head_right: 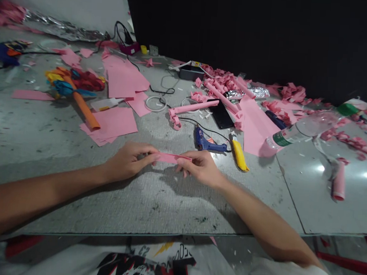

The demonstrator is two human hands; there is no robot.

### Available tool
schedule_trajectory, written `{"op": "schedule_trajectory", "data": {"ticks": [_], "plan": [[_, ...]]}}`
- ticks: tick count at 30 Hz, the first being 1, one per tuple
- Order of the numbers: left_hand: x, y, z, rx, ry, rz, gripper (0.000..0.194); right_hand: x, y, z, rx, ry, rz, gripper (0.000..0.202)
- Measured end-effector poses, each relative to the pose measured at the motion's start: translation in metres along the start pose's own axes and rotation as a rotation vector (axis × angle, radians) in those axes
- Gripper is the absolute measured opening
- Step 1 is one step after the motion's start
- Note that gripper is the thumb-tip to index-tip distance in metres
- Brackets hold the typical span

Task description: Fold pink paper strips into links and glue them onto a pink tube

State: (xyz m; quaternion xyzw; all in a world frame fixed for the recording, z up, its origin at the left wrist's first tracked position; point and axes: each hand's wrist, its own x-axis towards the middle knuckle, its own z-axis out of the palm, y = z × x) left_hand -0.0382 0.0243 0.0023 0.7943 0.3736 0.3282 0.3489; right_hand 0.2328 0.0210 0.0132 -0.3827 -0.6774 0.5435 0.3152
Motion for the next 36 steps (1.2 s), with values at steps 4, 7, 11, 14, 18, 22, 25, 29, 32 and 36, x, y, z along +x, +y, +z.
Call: {"op": "schedule_trajectory", "data": {"ticks": [4, 7, 11, 14, 18, 22, 25, 29, 32, 36], "plan": [[-0.001, -0.001, 0.001, 0.058, 0.015, 0.042, 0.030, 0.001, 0.006, 0.003, 0.002, 0.033, 0.003, 0.040], [-0.001, -0.002, 0.002, 0.085, 0.028, 0.048, 0.032, 0.001, 0.010, 0.004, -0.013, 0.045, -0.015, 0.041], [-0.001, -0.002, 0.002, 0.087, 0.025, 0.026, 0.031, 0.001, 0.011, 0.004, -0.047, 0.056, -0.031, 0.040], [0.001, -0.003, 0.002, 0.097, -0.009, -0.010, 0.028, 0.002, 0.011, 0.003, -0.057, 0.048, -0.036, 0.040], [0.003, -0.005, 0.002, 0.114, -0.053, -0.025, 0.031, 0.002, 0.013, 0.003, -0.055, 0.052, -0.044, 0.040], [0.004, -0.005, 0.002, 0.113, -0.051, -0.046, 0.034, 0.002, 0.013, 0.004, -0.055, 0.067, -0.027, 0.041], [0.005, -0.006, 0.002, 0.083, -0.043, -0.042, 0.037, 0.002, 0.010, 0.005, -0.057, 0.076, -0.016, 0.041], [0.003, -0.004, 0.000, 0.023, 0.026, -0.030, 0.036, 0.002, 0.009, 0.005, 0.087, 0.084, 0.021, 0.028], [0.000, 0.004, 0.002, -0.074, 0.101, -0.103, 0.036, 0.003, 0.011, 0.006, 0.239, 0.067, 0.030, 0.029], [-0.006, 0.018, 0.016, -0.179, 0.170, -0.165, 0.038, 0.001, 0.010, 0.017, 0.267, 0.006, 0.047, 0.030]]}}
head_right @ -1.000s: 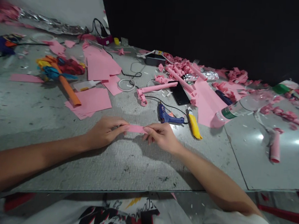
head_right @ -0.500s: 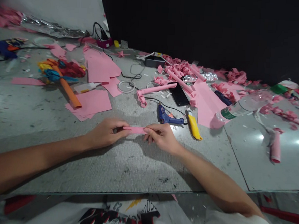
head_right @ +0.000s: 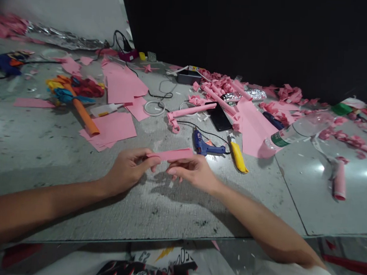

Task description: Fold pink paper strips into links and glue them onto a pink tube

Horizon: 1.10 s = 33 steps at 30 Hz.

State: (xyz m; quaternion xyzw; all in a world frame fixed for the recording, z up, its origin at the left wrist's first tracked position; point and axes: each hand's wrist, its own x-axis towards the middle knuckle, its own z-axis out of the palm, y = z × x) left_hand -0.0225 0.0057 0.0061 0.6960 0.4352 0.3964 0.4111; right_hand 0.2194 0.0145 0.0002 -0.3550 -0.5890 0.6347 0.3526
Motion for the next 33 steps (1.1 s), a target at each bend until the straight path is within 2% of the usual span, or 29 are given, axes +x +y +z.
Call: {"op": "schedule_trajectory", "data": {"ticks": [3, 6, 10, 14, 17, 19, 22, 25, 27, 30, 33], "plan": [[-0.005, 0.001, 0.008, 0.058, -0.071, 0.090, 0.036, -0.006, -0.001, 0.012, -0.083, 0.009, -0.012, 0.029], [-0.004, -0.002, 0.008, 0.128, -0.145, 0.170, 0.033, -0.011, -0.003, 0.018, -0.148, 0.057, 0.009, 0.033], [0.000, -0.003, 0.004, 0.115, -0.205, 0.124, 0.032, -0.011, -0.006, 0.018, -0.117, 0.066, 0.056, 0.036], [0.001, 0.001, 0.003, 0.110, -0.147, 0.129, 0.034, -0.008, -0.002, 0.014, -0.040, 0.095, 0.057, 0.039], [0.003, 0.000, -0.002, 0.102, -0.103, 0.076, 0.038, -0.005, 0.003, 0.004, 0.014, 0.148, 0.055, 0.039], [0.006, -0.004, -0.010, 0.099, -0.056, 0.044, 0.040, -0.002, 0.005, -0.007, 0.070, 0.209, 0.046, 0.038], [0.010, -0.011, -0.022, 0.088, 0.078, 0.001, 0.038, 0.001, 0.004, -0.021, 0.121, 0.334, -0.006, 0.034], [0.010, -0.013, -0.025, 0.069, 0.166, -0.008, 0.037, -0.001, 0.000, -0.021, 0.069, 0.286, -0.062, 0.029], [0.007, -0.011, -0.020, 0.070, 0.124, 0.013, 0.037, -0.006, -0.002, -0.012, -0.017, 0.179, -0.043, 0.028], [0.000, -0.006, -0.008, 0.097, -0.079, 0.076, 0.036, -0.013, -0.005, 0.005, -0.169, 0.031, -0.017, 0.036], [-0.005, -0.005, 0.002, 0.170, -0.267, 0.247, 0.031, -0.017, -0.007, 0.012, -0.400, -0.076, -0.131, 0.037]]}}
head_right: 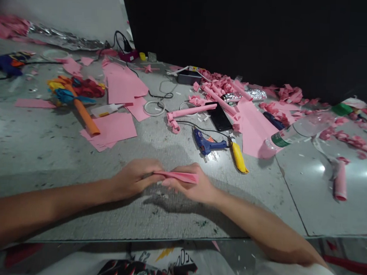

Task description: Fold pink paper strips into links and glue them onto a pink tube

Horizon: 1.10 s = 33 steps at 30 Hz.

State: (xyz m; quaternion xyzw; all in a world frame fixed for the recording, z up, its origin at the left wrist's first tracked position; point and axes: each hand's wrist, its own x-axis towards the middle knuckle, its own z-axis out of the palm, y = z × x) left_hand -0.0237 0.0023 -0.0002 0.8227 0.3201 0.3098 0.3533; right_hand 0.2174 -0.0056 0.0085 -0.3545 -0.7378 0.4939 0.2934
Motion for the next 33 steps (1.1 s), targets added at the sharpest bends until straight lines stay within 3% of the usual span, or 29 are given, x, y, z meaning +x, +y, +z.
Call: {"op": "schedule_trajectory", "data": {"ticks": [5, 9, 12, 18, 26, 33], "plan": [[-0.003, -0.003, 0.003, 0.082, -0.055, 0.108, 0.030, 0.000, 0.001, -0.004, -0.123, -0.036, -0.090, 0.045], [-0.002, -0.001, -0.001, 0.032, -0.074, 0.052, 0.035, 0.000, 0.004, -0.005, -0.046, -0.075, -0.067, 0.044], [0.000, 0.002, -0.009, -0.047, -0.105, -0.025, 0.040, 0.000, 0.005, -0.005, 0.065, -0.009, 0.021, 0.046], [0.000, -0.003, -0.021, -0.155, -0.055, -0.157, 0.036, 0.001, 0.011, -0.012, 0.258, 0.160, 0.131, 0.040], [-0.006, -0.002, -0.024, -0.144, -0.039, -0.127, 0.036, -0.001, 0.012, -0.014, 0.344, 0.089, 0.124, 0.041], [-0.004, -0.009, -0.024, -0.113, 0.055, -0.045, 0.038, 0.001, 0.014, -0.015, 0.382, 0.070, 0.071, 0.039]]}}
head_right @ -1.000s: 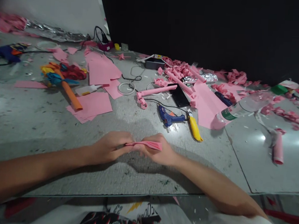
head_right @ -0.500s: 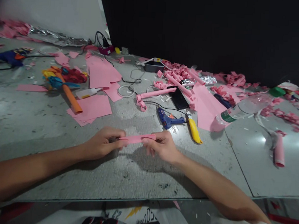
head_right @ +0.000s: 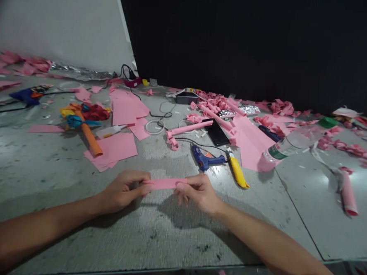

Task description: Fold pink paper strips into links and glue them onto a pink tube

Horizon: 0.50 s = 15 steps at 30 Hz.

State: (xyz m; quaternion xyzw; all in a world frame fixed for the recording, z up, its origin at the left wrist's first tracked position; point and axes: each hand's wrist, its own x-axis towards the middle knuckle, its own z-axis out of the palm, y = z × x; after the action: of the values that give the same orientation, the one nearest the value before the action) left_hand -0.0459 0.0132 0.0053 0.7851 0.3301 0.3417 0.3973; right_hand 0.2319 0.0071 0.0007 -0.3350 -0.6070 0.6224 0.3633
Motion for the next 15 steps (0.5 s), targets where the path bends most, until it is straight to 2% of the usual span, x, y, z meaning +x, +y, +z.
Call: {"op": "schedule_trajectory", "data": {"ticks": [2, 8, 15], "plan": [[0.000, -0.002, 0.000, 0.027, -0.007, 0.058, 0.036, 0.001, -0.001, 0.000, -0.031, -0.004, -0.031, 0.039], [0.000, -0.004, 0.005, 0.099, -0.104, 0.216, 0.028, -0.001, 0.002, 0.006, -0.262, -0.136, -0.125, 0.039], [0.000, -0.012, 0.012, 0.225, -0.080, 0.328, 0.039, -0.003, 0.000, 0.010, -0.415, -0.113, -0.167, 0.040]]}}
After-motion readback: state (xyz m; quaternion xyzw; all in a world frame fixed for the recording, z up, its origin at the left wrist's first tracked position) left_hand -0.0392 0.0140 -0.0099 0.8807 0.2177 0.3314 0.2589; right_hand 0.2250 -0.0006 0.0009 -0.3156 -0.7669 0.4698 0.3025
